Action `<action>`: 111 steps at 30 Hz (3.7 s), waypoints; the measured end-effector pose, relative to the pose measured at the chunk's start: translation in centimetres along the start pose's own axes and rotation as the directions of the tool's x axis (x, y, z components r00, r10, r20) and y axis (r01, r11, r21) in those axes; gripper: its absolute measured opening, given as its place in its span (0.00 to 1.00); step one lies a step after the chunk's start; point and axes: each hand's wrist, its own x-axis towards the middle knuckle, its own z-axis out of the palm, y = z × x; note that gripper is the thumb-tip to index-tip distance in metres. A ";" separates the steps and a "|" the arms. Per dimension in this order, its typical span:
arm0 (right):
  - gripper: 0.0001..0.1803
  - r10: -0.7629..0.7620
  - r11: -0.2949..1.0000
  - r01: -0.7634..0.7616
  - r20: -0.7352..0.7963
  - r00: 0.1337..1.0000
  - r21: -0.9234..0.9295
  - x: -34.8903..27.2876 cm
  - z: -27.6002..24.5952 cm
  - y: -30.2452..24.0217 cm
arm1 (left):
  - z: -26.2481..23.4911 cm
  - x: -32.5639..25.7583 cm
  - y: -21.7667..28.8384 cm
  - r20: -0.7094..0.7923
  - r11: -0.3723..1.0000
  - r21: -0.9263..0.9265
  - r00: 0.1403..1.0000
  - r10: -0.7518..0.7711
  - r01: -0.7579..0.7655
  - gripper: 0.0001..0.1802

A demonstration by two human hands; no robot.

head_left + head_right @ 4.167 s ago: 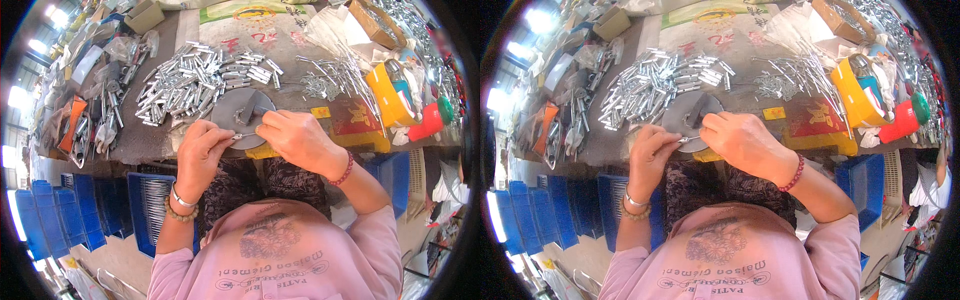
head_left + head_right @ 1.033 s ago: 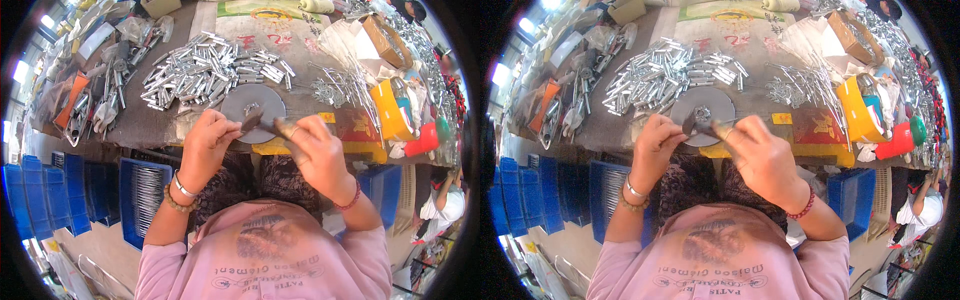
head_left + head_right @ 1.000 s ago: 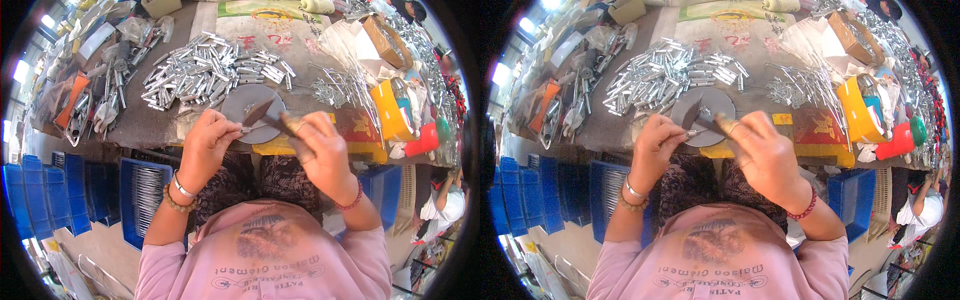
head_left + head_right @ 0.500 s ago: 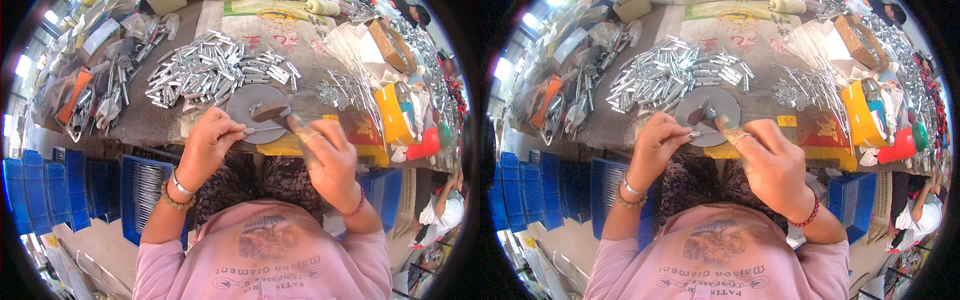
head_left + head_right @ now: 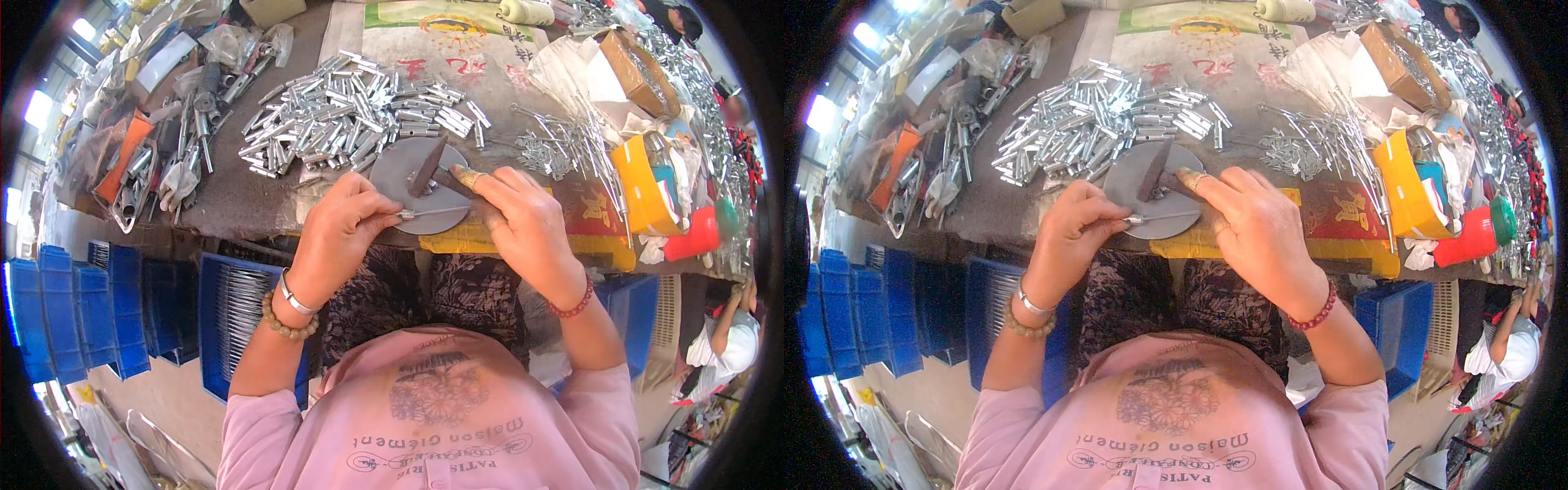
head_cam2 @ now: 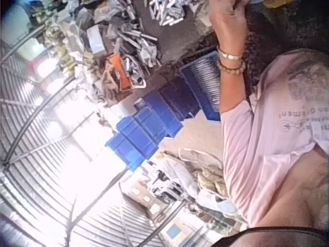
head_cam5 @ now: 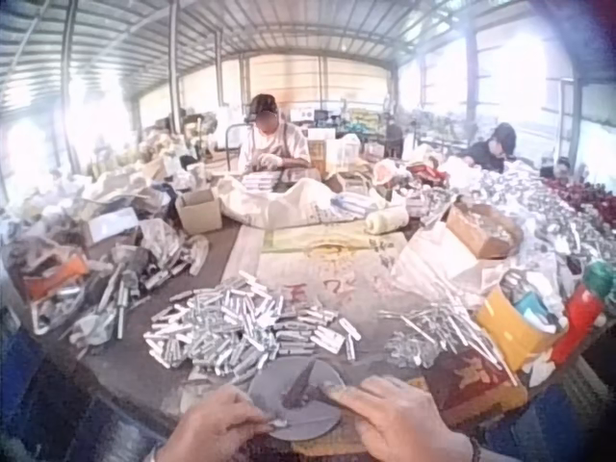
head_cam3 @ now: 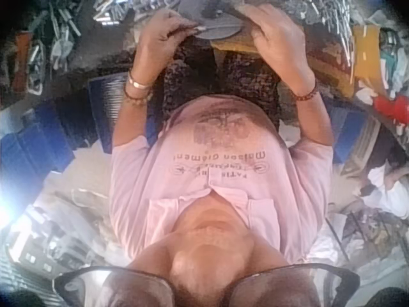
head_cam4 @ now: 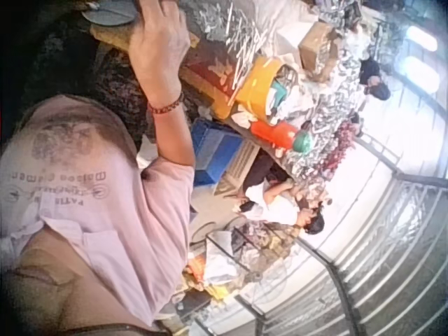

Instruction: The person retrieves metal pieces from a blue container and assembles them with metal pins on an anvil, securing components together by hand and with a small hammer.

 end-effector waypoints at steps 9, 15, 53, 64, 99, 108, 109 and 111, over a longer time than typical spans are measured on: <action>0.09 0.126 0.992 -0.127 0.094 0.988 -0.005 -2.8 1.3 -3.8 | 0.5 -0.6 0.1 -0.052 0.999 0.025 0.998 -0.025 0.026 0.15; 0.15 0.254 0.835 -0.390 0.357 0.899 0.388 -3.9 1.6 -4.5 | 2.6 -3.1 2.0 -0.263 0.997 0.002 0.962 -0.074 0.077 0.23; 0.24 0.446 0.461 -0.527 0.327 0.833 0.714 -5.2 4.5 -2.4 | -12.0 -43.6 -23.3 -0.601 0.263 -0.559 -0.166 -0.782 0.786 0.30; 0.23 0.440 0.408 -0.570 0.393 0.807 0.713 -4.8 4.2 -2.7 | -13.6 -44.3 -25.0 -0.861 0.219 -0.033 0.084 -0.502 0.975 0.28; 0.13 0.393 0.899 -0.430 -0.281 0.876 -0.084 0.0 -4.7 13.0 | -8.8 -2.7 -4.7 -0.498 0.920 0.128 0.826 -0.263 0.370 0.13; 0.06 0.064 0.894 -0.061 -0.009 0.998 -0.444 2.6 -3.5 15.8 | -3.4 0.3 2.9 -0.026 0.996 0.091 1.000 -0.014 0.016 0.11; 0.06 0.057 0.899 -0.051 0.001 0.998 -0.435 2.8 -3.6 14.9 | -3.0 0.6 3.0 -0.031 0.995 0.096 0.999 -0.028 0.031 0.11; 0.07 0.153 0.946 -0.186 -0.140 0.978 -0.266 2.8 -3.9 12.7 | -2.1 1.2 2.6 0.068 0.985 0.143 0.993 0.092 -0.101 0.11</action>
